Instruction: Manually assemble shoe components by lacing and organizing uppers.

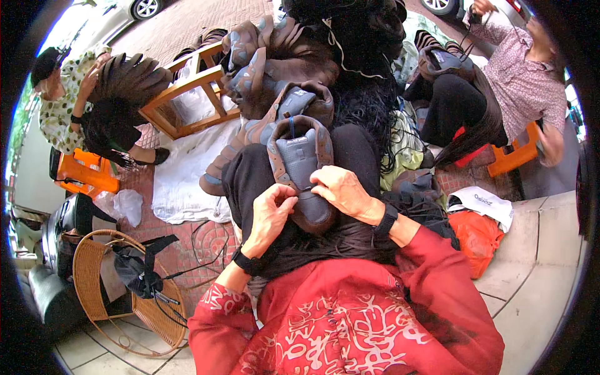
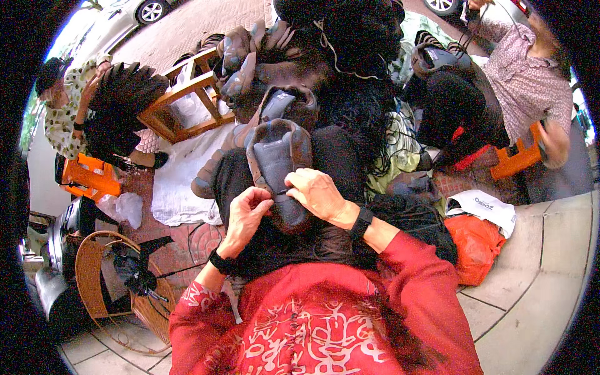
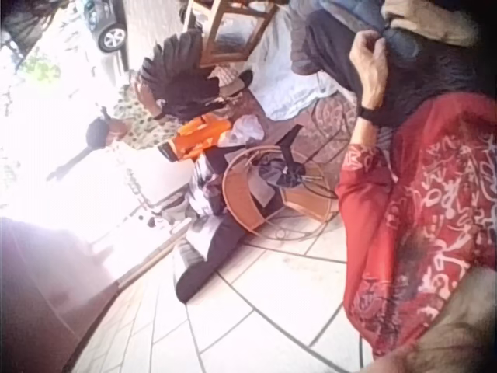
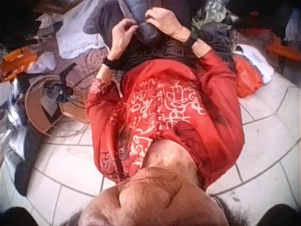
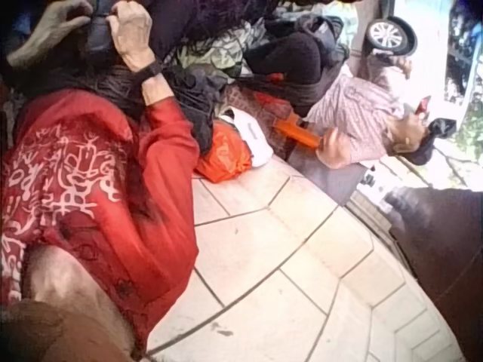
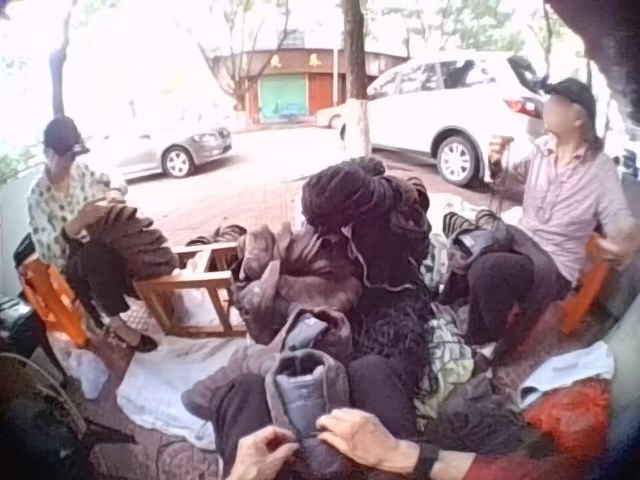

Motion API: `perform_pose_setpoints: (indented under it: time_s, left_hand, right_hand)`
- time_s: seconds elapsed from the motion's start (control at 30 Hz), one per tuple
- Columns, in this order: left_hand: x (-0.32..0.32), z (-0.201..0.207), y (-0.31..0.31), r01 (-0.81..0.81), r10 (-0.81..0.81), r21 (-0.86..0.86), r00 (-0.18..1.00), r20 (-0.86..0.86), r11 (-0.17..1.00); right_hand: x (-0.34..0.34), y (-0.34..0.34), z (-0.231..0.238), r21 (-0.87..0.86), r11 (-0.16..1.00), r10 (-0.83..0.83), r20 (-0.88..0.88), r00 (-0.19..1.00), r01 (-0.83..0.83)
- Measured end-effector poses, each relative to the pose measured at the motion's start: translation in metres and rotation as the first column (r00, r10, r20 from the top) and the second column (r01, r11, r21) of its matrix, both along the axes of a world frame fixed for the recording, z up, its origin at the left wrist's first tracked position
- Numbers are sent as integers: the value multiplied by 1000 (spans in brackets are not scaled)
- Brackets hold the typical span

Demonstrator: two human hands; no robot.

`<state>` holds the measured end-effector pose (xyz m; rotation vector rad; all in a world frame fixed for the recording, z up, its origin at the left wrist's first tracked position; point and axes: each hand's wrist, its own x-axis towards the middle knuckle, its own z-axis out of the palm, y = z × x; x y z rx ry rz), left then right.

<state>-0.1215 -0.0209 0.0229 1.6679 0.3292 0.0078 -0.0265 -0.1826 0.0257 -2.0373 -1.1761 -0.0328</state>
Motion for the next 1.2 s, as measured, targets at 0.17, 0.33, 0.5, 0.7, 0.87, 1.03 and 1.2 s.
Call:
perform_pose_setpoints:
  time_s: [0.17, 0.33, 0.5, 0.7, 0.87, 1.03, 1.2]
  left_hand:
    - [8, 5, -6, -50, 15, 176, 981, 194, 983]
    - [17, 9, -15, -60, -126, 545, 946, 298, 836]
    - [16, 5, -13, -68, -259, 642, 879, 400, 763]
    - [-13, 23, 44, -180, -337, 887, 878, 340, 426]
    - [-111, 28, 217, -392, 306, 900, 895, 326, 188]
    - [-78, 7, 170, -322, 141, 892, 946, 291, 317]
    - [-2, 17, 35, -90, -147, 552, 918, 369, 829]
  right_hand:
    - [1, 9, 7, -136, 991, 32, 111, 993, -17]
    - [5, 1, 3, -22, 995, 97, 38, 995, -96]
    - [-3, 0, 1, 2, 995, 98, 55, 994, -98]
    - [-20, -15, 5, -71, 994, -96, -157, 983, 86]
    - [2, -10, 2, -29, 999, 17, -271, 963, -26]
    - [17, -14, 1, -92, 988, 91, -289, 953, -122]
    - [16, -21, 6, -181, 974, 78, -304, 950, -138]
